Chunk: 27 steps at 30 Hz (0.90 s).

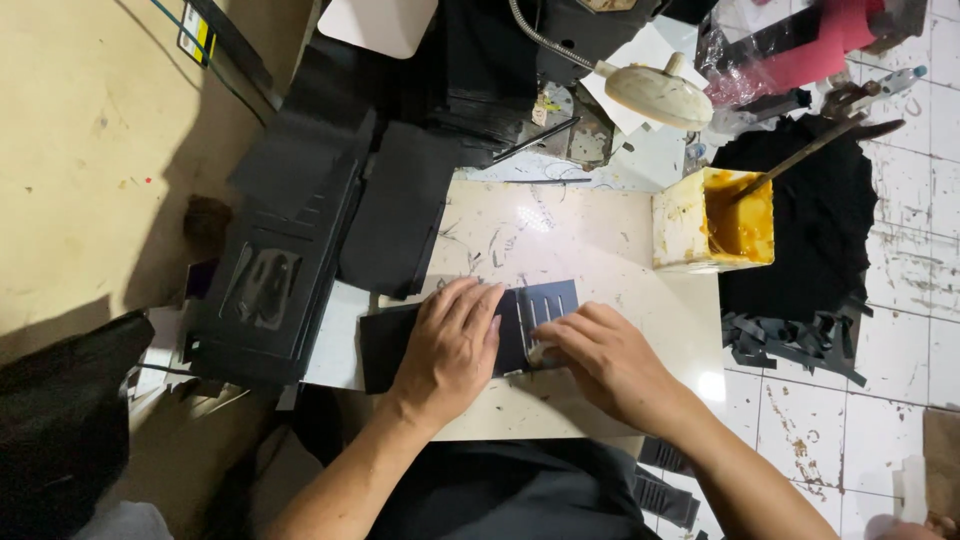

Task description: The person holds a slotted template over a dark fabric piece on the workbench and uses a small stick applicator to spread glue from a yellow container along the exposed slots and edges. They reposition the fabric and template repeatedly, applying adhesive to different sections of the piece.

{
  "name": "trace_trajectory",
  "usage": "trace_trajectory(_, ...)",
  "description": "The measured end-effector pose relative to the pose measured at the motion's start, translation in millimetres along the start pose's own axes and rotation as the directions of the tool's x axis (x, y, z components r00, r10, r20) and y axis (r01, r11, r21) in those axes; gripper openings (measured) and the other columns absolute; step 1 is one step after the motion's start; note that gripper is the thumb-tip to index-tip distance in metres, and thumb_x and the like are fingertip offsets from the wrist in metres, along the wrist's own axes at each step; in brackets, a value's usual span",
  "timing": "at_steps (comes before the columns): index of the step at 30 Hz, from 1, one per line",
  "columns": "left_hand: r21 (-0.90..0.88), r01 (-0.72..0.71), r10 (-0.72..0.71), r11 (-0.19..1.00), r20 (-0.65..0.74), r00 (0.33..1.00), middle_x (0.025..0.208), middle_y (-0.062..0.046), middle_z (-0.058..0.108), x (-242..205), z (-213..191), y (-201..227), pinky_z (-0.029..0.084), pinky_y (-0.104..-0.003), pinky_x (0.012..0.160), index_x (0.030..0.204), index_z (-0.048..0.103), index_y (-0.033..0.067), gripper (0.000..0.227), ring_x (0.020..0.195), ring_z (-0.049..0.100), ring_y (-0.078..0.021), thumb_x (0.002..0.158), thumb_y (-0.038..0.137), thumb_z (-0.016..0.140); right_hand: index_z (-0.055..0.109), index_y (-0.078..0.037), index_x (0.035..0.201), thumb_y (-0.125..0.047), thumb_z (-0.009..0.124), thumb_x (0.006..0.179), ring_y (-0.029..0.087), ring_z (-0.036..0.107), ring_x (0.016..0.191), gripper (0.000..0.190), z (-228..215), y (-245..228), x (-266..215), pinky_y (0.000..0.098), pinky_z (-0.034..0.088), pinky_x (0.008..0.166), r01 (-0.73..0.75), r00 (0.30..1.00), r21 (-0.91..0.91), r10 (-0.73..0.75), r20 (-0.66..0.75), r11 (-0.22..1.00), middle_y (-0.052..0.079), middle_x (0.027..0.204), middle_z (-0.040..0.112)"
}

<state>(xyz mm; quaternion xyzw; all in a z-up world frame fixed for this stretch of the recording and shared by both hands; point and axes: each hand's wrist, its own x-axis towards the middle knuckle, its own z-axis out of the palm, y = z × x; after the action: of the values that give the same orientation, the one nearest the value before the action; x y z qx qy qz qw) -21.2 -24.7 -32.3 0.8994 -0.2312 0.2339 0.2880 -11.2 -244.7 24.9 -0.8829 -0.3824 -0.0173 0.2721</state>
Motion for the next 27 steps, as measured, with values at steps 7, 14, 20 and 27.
trace_trajectory(7, 0.020, -0.014, 0.013, 1.000, 0.015, 1.000, 0.112, -0.013, 0.065, 0, 0, 0, 0.051, -0.044, 0.098, 0.128, 0.064, 0.0032, 0.031, 0.116, 0.063, -0.0333, 0.099, 0.012, 0.059, 0.067, -0.011, 0.119, -0.003, 0.062, 0.092, 0.033, 0.063, 0.087, 0.029, 13, 26, 16, 0.0413, 0.052, 0.079, -0.041, 0.986, -0.039, 0.034, -0.165, 0.998, 0.008, 0.101, 0.071)
trace_trajectory(14, 0.019, 0.000, 0.000, 1.000, 0.002, 1.000, 0.112, -0.013, 0.066, -3, 5, -3, 0.051, -0.044, 0.098, 0.129, 0.064, 0.0037, 0.032, 0.115, 0.064, -0.0334, 0.099, 0.013, 0.060, 0.068, -0.013, 0.114, -0.007, 0.058, 0.097, 0.028, 0.063, 0.085, 0.021, 8, 5, 8, 0.0362, 0.050, 0.077, 0.033, 0.993, -0.159, -0.050, -0.104, 0.987, 0.005, 0.095, 0.070)
trace_trajectory(20, -0.001, 0.063, -0.062, 0.998, 0.092, 0.994, 0.118, -0.013, 0.068, 1, -1, 1, 0.047, -0.045, 0.105, 0.131, 0.062, 0.0012, 0.040, 0.120, 0.061, -0.0323, 0.092, 0.008, 0.066, 0.067, -0.009, 0.112, -0.009, 0.064, 0.091, 0.024, 0.062, 0.088, 0.021, -5, -15, -5, 0.0340, 0.049, 0.081, 0.034, 0.999, -0.121, -0.038, -0.031, 0.992, 0.004, 0.103, 0.070)
trace_trajectory(27, 0.150, 0.041, -0.078, 0.988, 0.253, 0.964, 0.120, -0.013, 0.066, 1, -8, 3, 0.042, -0.048, 0.106, 0.139, 0.057, 0.0067, 0.047, 0.123, 0.057, -0.0346, 0.093, 0.018, 0.065, 0.069, -0.015, 0.107, -0.014, 0.058, 0.101, 0.024, 0.064, 0.083, 0.013, 5, -16, 4, 0.0338, 0.050, 0.076, 0.024, 0.985, -0.175, -0.054, -0.166, 0.984, 0.001, 0.093, 0.070)
